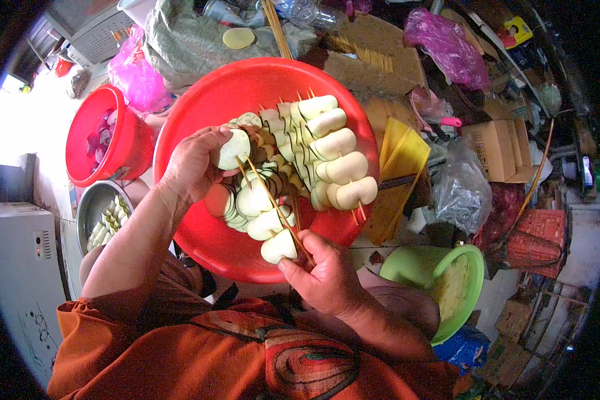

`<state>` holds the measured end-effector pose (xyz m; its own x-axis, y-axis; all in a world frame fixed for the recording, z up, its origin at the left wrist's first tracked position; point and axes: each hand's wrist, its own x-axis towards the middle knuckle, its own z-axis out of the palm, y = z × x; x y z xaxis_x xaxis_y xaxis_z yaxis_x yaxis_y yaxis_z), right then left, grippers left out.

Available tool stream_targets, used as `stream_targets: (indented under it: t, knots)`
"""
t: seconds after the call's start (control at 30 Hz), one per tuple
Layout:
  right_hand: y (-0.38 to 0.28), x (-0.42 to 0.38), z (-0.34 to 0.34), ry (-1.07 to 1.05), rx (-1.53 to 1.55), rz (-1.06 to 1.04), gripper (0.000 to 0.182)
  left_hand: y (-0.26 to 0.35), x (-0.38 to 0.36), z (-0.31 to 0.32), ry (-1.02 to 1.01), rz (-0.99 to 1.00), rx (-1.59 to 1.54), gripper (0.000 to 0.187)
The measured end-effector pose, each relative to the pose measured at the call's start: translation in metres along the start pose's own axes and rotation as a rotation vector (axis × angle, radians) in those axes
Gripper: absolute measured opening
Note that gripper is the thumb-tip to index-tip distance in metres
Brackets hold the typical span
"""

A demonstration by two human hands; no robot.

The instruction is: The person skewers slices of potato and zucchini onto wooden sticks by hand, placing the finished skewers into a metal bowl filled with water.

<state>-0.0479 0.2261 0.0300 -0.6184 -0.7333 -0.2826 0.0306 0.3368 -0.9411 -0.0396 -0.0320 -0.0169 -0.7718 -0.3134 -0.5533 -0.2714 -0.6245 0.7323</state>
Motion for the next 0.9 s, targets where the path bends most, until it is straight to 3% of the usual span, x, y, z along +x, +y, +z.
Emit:
stream_targets:
  t: [0.27, 0.37, 0.67, 0.9]
  knots:
    - [-0.002, 0.0, -0.002, -0.019, -0.059, 0.016, 0.021, 0.002, 0.001, 0.0, 0.012, 0.013, -0.111, 0.014]
    - [0.002, -0.001, 0.001, -0.013, 0.073, 0.014, 0.022, 0.002, 0.0, -0.002, -0.022, -0.009, -0.177, 0.015]
    - [0.008, -0.001, 0.005, -0.047, 0.236, 0.059, 0.026, 0.004, -0.016, 0.005, -0.089, 0.034, -0.035, 0.024]
    - [0.007, 0.0, 0.006, -0.004, 0.262, 0.044, 0.023, -0.003, -0.023, 0.004, -0.166, -0.006, -0.038, 0.02]
